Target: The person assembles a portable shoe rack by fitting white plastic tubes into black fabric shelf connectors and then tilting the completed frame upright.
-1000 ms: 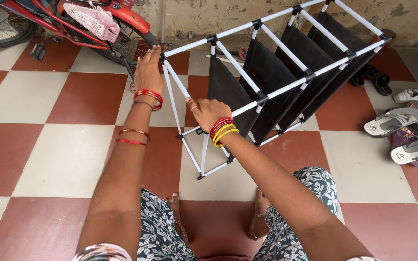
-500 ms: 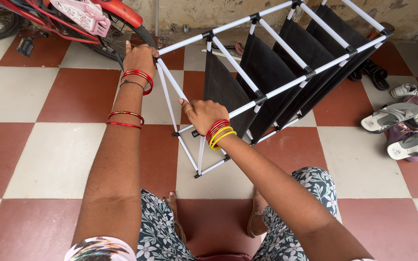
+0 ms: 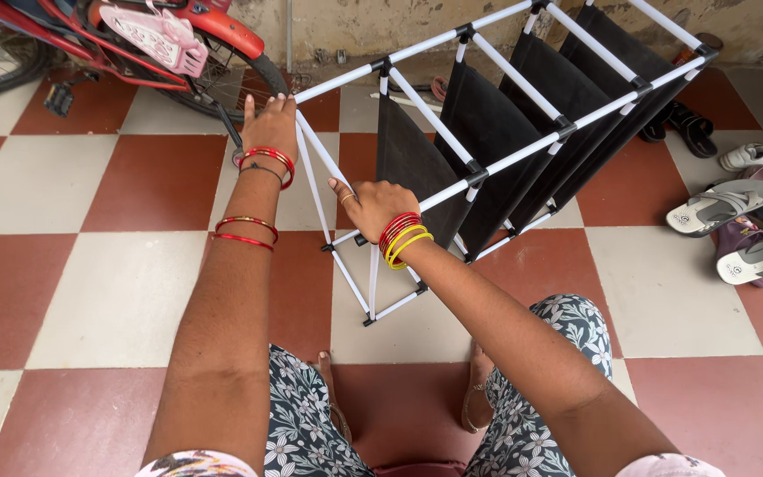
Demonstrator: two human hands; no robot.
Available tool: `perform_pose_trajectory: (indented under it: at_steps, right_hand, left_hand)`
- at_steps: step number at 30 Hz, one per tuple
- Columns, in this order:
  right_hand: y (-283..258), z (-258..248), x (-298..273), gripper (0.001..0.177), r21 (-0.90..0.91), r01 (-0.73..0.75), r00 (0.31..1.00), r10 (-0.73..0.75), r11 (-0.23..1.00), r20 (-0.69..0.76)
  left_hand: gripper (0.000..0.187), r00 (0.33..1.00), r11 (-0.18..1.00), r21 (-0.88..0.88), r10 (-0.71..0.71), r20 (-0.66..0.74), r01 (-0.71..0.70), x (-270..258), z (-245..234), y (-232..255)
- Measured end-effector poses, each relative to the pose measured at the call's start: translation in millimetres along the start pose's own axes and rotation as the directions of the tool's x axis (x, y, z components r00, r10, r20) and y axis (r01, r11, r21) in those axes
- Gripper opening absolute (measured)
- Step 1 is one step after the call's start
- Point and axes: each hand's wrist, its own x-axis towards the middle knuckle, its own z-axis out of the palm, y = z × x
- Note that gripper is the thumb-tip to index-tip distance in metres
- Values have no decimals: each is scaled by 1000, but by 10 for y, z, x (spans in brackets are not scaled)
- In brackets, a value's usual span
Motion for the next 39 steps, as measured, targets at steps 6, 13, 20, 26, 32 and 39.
perform_pose_trajectory:
  at_steps: [6,13,20,26,32,39]
  right_hand:
    - [62,77,-33,69,85,39,992,-28,996,-124]
    - [343,180,59,27,323,536,756,-273,780,-594]
    - [1184,-311,147,29,189,477,727,-265,858,-634]
    - [1864,-519,46,23,110,247,813,-144,963,-564]
    - [1817,-415,76,20,138,158,936,-103,978,-336]
    - [1489,-91,225,26,55,290,915,-260,955,-307]
  left_hand:
    - [77,989,998,-45,-47,141,54,-196,-40,68]
    - [46,929,893,-272,-315,193,359,-972,-768,1175]
    - [80,861,823,-300,-384,332,483,-1358,-999,1796]
    - [67,864,818,-315,-382,328,481,-1334,-816,1732]
    - [47,876,835,-291,-390,284,466,-1258,-651,1428]
    - [47,890,853,-259,-424,165,454,-1194,-525,818]
